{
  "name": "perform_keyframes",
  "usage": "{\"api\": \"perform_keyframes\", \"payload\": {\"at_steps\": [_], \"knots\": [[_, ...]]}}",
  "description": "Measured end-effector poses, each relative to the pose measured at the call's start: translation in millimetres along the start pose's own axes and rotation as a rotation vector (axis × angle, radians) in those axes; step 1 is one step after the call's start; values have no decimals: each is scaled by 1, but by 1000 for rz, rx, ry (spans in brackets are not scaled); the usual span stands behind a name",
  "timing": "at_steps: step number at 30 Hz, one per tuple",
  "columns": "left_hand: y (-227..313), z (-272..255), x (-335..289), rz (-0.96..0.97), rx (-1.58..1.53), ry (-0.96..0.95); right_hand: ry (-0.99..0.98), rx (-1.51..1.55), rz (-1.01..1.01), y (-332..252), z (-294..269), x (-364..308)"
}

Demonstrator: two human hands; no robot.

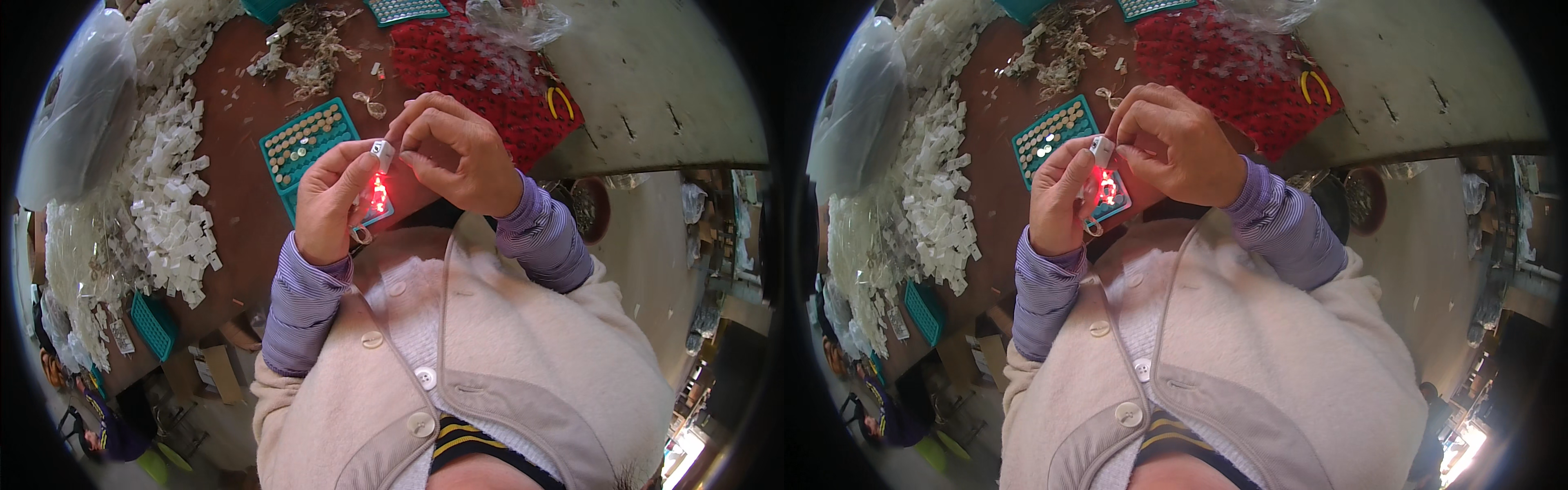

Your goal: The person repeatedly picks small white plastic housings and inserts small cylindrical components into them, then tests each assembly by pressing a button that lights a red LED. Completed units are placed into a teal tray. The person handles components one at a time throughout the clip.

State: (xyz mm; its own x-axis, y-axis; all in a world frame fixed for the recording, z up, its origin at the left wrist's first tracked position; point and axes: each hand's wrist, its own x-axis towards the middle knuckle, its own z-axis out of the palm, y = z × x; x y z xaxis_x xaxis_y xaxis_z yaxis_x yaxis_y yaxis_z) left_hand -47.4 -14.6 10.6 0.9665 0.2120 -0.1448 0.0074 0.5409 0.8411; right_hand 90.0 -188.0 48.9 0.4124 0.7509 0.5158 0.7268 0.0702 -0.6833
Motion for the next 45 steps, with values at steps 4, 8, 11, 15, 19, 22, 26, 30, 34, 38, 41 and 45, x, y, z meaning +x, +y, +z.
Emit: {"api": "perform_keyframes", "payload": {"at_steps": [4, 8, 11, 15, 19, 22, 26, 30, 34, 38, 41, 45], "knots": [[3, -4, -7, 29, 53, -13, -24, -78, -31, -8, 9, -2], [-3, 5, -9, 1, 164, 9, 47, -87, -72, -2, 9, -11], [-8, 8, -3, -38, 39, 47, 78, -129, -54, 22, -10, -16], [-1, 1, 16, -38, -207, -8, 330, -360, 127, 80, -49, -3], [10, 2, 16, -85, -439, 15, 288, -859, 154, 107, -43, 7], [15, 0, 15, -96, -442, 23, 242, -849, 144, 113, -5, 26], [22, -18, 18, 9, -356, -93, 116, -901, 204, 122, 36, 56], [36, -32, 11, 71, -72, 25, 31, -708, 232, 117, 38, 67], [35, -18, 9, 262, 536, 305, -100, -35, 273, 79, 25, 54], [33, -11, 15, 645, 953, 191, -162, 682, 510, 36, 30, 35], [32, -14, 5, 593, 871, 224, -15, 1182, 670, 19, 43, 22], [28, -13, -11, 401, 724, 269, -174, 920, 702, 12, 40, 6]]}}
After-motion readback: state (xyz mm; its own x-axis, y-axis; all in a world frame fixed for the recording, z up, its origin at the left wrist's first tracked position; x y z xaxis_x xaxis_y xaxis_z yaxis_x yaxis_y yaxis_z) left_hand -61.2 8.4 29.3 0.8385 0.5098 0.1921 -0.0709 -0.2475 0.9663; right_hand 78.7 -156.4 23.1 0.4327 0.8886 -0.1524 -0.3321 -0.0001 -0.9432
